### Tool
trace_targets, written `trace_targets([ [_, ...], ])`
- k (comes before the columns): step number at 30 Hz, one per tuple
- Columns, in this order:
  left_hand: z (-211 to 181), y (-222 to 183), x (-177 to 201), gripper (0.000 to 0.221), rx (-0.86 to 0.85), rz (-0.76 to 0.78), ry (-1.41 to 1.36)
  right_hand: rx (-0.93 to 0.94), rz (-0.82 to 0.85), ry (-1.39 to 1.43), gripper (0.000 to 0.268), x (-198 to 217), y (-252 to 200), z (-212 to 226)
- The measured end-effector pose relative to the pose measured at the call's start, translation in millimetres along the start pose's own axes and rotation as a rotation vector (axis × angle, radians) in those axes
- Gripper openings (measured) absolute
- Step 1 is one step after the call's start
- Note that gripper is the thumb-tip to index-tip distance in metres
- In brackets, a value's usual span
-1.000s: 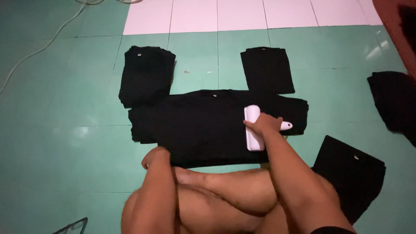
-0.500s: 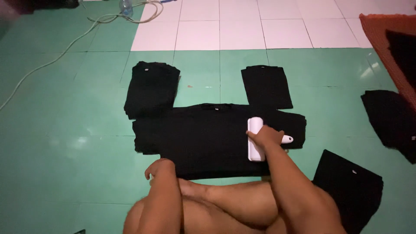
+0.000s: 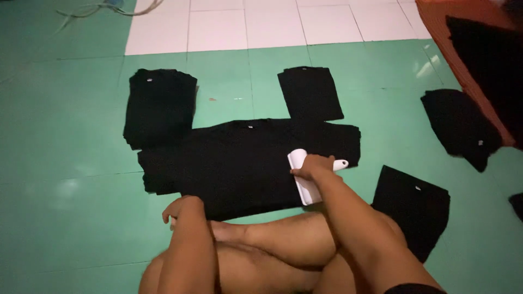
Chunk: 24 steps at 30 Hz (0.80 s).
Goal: Using a lint roller to remove lint and dust from a black t-shirt laid out on the floor.
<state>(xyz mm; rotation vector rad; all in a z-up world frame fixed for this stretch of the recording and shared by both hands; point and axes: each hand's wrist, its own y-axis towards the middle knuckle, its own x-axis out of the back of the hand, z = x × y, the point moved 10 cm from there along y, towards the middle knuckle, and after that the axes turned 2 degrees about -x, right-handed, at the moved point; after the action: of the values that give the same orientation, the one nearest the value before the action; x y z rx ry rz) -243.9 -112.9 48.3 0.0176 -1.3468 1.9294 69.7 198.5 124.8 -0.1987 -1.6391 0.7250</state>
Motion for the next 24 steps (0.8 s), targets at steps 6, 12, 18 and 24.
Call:
trace_targets([
  [6,-11.2,38.9,-3.0,0.04,-0.007,0.051,-0.02,-0.169,0.027,0.008,0.088,9.6,28.5,-56.4],
  [12,-14.3,62.2,-16.6,0.032,0.04,0.064,0.137,-0.274,-0.152,-0.018,0.087,49.9,7.6,-98.0],
  [18,-8.3,30.5,-15.7,0.033,0.015,0.093,0.301,-0.067,-0.024,0.278,0.089,58.0,-45.2,-33.8],
  [24,-11.2,64.6,-18.3,0.028,0.012,0.098,0.158,-0.065,0.098,0.172,0.09,25.5,-33.4,-22.2],
])
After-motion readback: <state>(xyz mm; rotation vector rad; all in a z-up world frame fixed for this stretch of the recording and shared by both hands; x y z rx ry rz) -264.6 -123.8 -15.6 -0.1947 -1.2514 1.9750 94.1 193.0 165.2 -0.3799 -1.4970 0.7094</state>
